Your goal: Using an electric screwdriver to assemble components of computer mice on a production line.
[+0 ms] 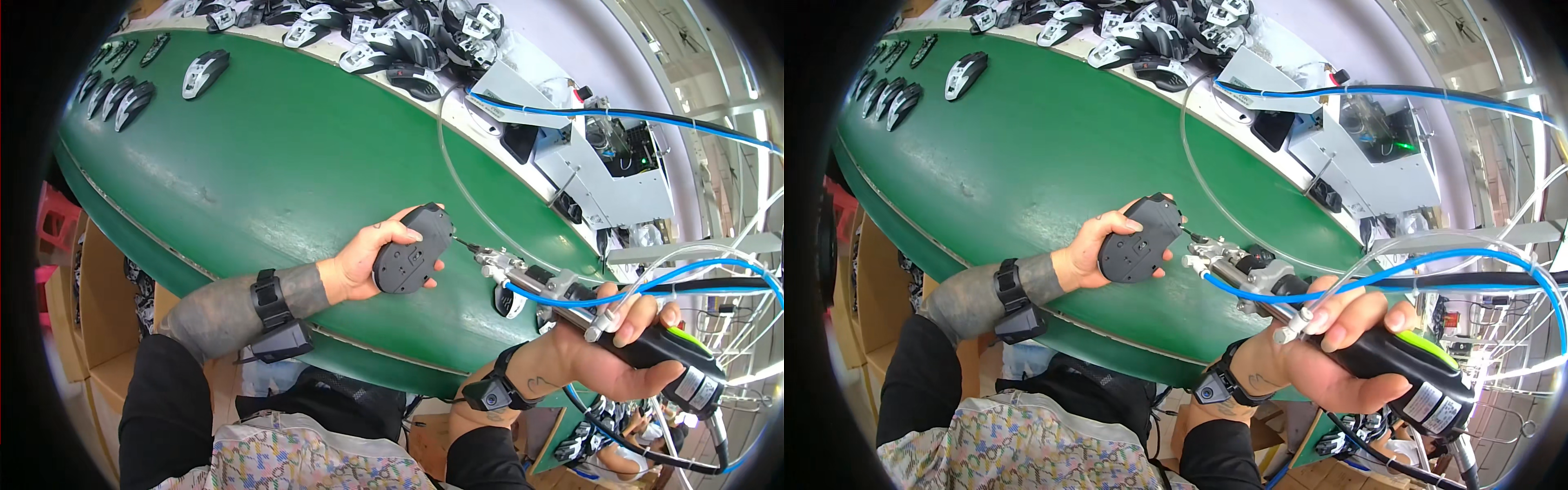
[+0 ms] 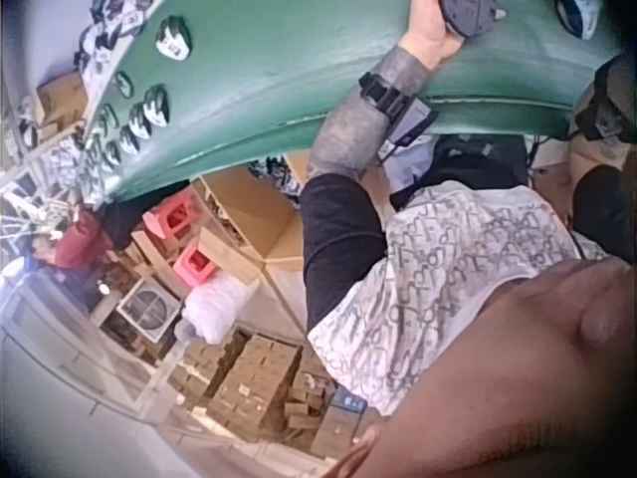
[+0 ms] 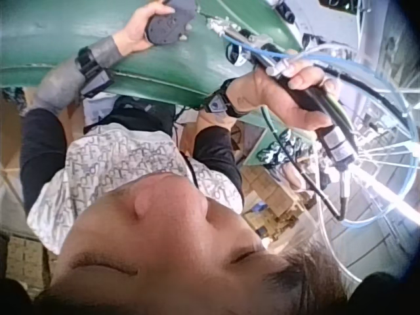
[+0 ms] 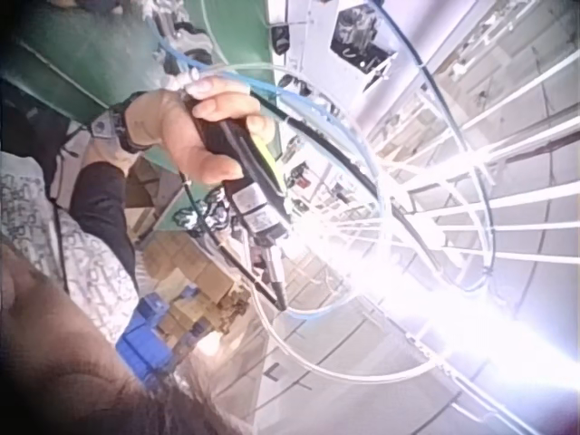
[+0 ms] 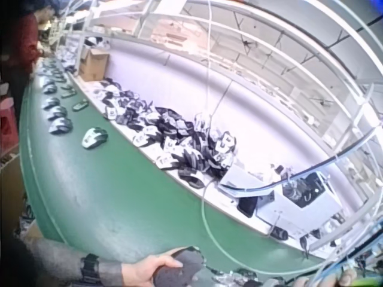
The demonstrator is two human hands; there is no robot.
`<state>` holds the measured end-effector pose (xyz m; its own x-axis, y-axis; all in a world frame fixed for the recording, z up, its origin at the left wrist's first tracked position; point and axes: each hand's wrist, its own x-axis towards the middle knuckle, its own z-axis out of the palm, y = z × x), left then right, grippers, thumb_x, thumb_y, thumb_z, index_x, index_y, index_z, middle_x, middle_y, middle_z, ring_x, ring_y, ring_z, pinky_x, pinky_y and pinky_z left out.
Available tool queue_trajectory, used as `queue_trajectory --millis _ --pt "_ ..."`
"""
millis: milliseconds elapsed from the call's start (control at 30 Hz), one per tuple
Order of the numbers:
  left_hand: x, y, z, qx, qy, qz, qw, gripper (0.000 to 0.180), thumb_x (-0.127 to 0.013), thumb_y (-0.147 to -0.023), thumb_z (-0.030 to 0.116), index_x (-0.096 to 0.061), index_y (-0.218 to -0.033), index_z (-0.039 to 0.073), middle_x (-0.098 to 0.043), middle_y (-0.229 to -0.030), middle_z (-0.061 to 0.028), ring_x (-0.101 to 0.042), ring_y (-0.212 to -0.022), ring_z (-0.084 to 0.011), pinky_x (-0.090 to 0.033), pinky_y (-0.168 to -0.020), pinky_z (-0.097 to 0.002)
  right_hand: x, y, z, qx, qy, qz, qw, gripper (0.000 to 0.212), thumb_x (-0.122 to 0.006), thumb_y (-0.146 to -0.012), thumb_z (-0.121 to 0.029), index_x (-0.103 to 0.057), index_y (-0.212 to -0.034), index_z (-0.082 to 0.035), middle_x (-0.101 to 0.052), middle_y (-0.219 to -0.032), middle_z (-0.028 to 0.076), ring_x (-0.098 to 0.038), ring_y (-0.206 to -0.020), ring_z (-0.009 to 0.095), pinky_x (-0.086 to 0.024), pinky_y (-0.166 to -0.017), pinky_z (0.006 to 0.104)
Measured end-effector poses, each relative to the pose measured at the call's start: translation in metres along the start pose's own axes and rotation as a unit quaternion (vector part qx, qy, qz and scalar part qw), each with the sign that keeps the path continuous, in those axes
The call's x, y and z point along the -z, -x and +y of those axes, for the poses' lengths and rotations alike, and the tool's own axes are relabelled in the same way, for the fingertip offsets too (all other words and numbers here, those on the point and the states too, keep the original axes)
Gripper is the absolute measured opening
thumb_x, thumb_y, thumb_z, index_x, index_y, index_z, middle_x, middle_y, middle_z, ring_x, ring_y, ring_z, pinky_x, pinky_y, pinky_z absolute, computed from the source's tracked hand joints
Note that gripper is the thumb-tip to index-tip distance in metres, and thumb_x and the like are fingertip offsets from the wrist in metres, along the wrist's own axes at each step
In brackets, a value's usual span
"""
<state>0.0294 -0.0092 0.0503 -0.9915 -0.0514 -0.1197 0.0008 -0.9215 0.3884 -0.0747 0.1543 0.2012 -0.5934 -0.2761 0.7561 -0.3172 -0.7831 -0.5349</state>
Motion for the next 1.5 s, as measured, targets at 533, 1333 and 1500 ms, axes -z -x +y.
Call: queue_trajectory --millis 533,1333,1500 --pt "-0.007 0.003 -0.003 0.005 0.013 -0.045 0.999 0.06 -0.049 -0.078 0.018 -0.032 -0.135 0.011 -0.044 -0.113 -0.0119 -0.055 -0.092 -0.0257 -0.053 -0.075 -0.041 0.008 0.0 -0.003 -0.039 -0.013 -0.042 0.998 0.043 -0.052 -0.084 -0.043 -0.049 -0.097 -0.003 -0.049 -0.063 0.005 -0.048 -0.054 0.015 -0.043 -0.06 0.0318" --pt "0.004 -0.003 0.016 -0.111 -0.002 0.049 0.993 0.058 -0.05 -0.077 0.017 -0.034 -0.132 0.01 -0.042 -0.116 -0.0108 -0.054 -0.093 -0.0246 -0.053 -0.075 -0.0397 -0.037 0.019 -0.001 -0.097 -0.037 -0.061 0.993 0.042 -0.065 -0.076 -0.04 -0.046 -0.094 -0.007 -0.048 -0.057 0.0 -0.045 -0.052 0.012 -0.034 -0.052 0.0246" --pt "0.005 -0.002 0.015 -0.108 0.016 0.055 0.992 0.062 -0.055 -0.077 0.016 -0.033 -0.134 0.011 -0.047 -0.107 -0.0088 -0.056 -0.086 -0.0202 -0.054 -0.071 -0.0369 -0.037 0.021 -0.001 -0.093 -0.05 -0.053 0.993 0.042 -0.064 -0.076 -0.041 -0.046 -0.094 -0.007 -0.048 -0.058 0.0 -0.046 -0.053 0.012 -0.036 -0.055 0.0259"
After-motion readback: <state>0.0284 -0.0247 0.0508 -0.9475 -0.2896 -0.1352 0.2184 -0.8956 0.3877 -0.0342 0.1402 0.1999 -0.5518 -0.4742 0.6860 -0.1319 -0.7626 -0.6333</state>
